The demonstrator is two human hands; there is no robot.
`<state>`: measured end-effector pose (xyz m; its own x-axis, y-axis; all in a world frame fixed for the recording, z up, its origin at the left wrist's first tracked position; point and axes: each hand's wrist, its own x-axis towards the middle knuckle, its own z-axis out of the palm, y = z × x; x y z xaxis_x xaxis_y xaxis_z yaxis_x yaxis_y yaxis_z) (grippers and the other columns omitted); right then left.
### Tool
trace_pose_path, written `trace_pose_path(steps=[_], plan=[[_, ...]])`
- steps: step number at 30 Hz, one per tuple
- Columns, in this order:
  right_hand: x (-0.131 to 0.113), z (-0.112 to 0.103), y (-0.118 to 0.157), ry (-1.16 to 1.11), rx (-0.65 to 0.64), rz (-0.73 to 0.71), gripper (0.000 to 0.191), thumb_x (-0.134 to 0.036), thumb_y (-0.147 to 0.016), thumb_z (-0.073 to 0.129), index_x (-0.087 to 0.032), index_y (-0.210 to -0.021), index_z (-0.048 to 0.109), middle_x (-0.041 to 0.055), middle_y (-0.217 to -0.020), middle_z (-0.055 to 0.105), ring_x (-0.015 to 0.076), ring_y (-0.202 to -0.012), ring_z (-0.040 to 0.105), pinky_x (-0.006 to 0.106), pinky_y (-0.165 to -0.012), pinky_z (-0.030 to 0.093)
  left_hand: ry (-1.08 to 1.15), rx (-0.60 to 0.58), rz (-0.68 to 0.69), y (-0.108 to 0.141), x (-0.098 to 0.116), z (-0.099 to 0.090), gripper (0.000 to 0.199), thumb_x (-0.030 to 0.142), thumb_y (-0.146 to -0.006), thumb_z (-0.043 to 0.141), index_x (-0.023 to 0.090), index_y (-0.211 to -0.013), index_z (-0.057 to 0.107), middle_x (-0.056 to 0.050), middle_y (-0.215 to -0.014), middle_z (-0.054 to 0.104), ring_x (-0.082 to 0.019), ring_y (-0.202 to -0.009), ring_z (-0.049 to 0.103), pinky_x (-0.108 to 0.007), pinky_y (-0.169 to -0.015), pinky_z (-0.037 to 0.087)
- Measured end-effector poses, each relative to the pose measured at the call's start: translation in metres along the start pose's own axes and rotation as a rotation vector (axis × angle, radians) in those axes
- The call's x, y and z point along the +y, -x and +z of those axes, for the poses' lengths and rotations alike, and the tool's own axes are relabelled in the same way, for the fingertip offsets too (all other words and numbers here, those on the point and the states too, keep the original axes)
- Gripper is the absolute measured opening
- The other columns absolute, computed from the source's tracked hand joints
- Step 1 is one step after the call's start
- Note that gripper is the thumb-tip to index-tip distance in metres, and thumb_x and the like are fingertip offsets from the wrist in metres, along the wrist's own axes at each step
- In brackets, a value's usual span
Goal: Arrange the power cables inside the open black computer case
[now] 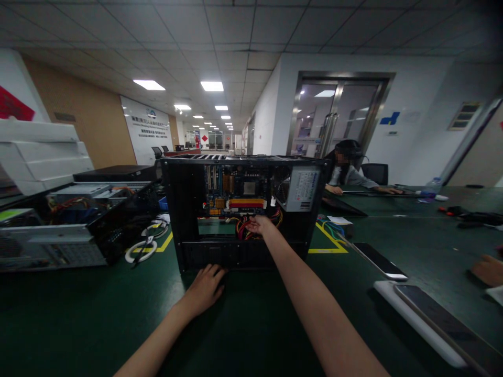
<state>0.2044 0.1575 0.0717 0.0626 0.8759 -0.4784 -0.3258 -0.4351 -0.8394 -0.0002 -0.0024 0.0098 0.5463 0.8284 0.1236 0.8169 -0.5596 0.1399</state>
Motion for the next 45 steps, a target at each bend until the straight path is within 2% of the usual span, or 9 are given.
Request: trace_pose_path(steps=[5,14,22,45], plan=[[-0.0014,-0.0020,0.0002,-0.009,-0.059,0.044,0.012,-0.009,-0.080,0.036,-0.016,-0.070,0.038,-0.0004,-0.062,0.043,0.0075,-0.054,0.049,0.021,-0.050,0.047,-0.006,0.009,0.002,-0.0008,-0.0026,0.0036,0.040,0.023,-0.077,0.041,0.025,-0.117,0.036,-0.005,-0.113,0.043,-0.021,-0.104,0.038,-0.037,-0.086,0.032],[0.0003,-0.0018,-0.0011,-0.027,-0.038,0.038,0.010,-0.008,-0.078,0.037,-0.017,-0.074,0.041,-0.0005,-0.062,0.044,0.0084,-0.056,0.049,0.024,-0.052,0.047,-0.009,0.013,0.005,-0.0008,-0.0021,0.0021,0.040,0.023,-0.077,0.041,0.025,-0.117,0.036,-0.005,-0.113,0.042,-0.021,-0.104,0.038,-0.036,-0.087,0.033],[0.0007,-0.0006,0.0007,-0.058,-0.037,0.010,0.015,-0.005,-0.077,0.036,-0.017,-0.070,0.039,-0.0019,-0.061,0.046,0.0085,-0.059,0.050,0.027,-0.057,0.047,-0.013,0.006,-0.010,-0.0006,-0.0013,0.0027,0.040,0.023,-0.077,0.041,0.025,-0.117,0.037,-0.005,-0.113,0.043,-0.021,-0.104,0.038,-0.037,-0.087,0.032],[0.0007,0.0004,0.0015,-0.011,-0.020,-0.010,0.015,-0.006,-0.078,0.031,-0.017,-0.072,0.040,-0.0017,-0.061,0.043,0.0077,-0.055,0.047,0.026,-0.054,0.047,-0.018,0.024,0.009,-0.0009,-0.0041,0.0041,0.040,0.023,-0.077,0.041,0.025,-0.116,0.036,-0.005,-0.112,0.043,-0.021,-0.103,0.039,-0.036,-0.086,0.033]])
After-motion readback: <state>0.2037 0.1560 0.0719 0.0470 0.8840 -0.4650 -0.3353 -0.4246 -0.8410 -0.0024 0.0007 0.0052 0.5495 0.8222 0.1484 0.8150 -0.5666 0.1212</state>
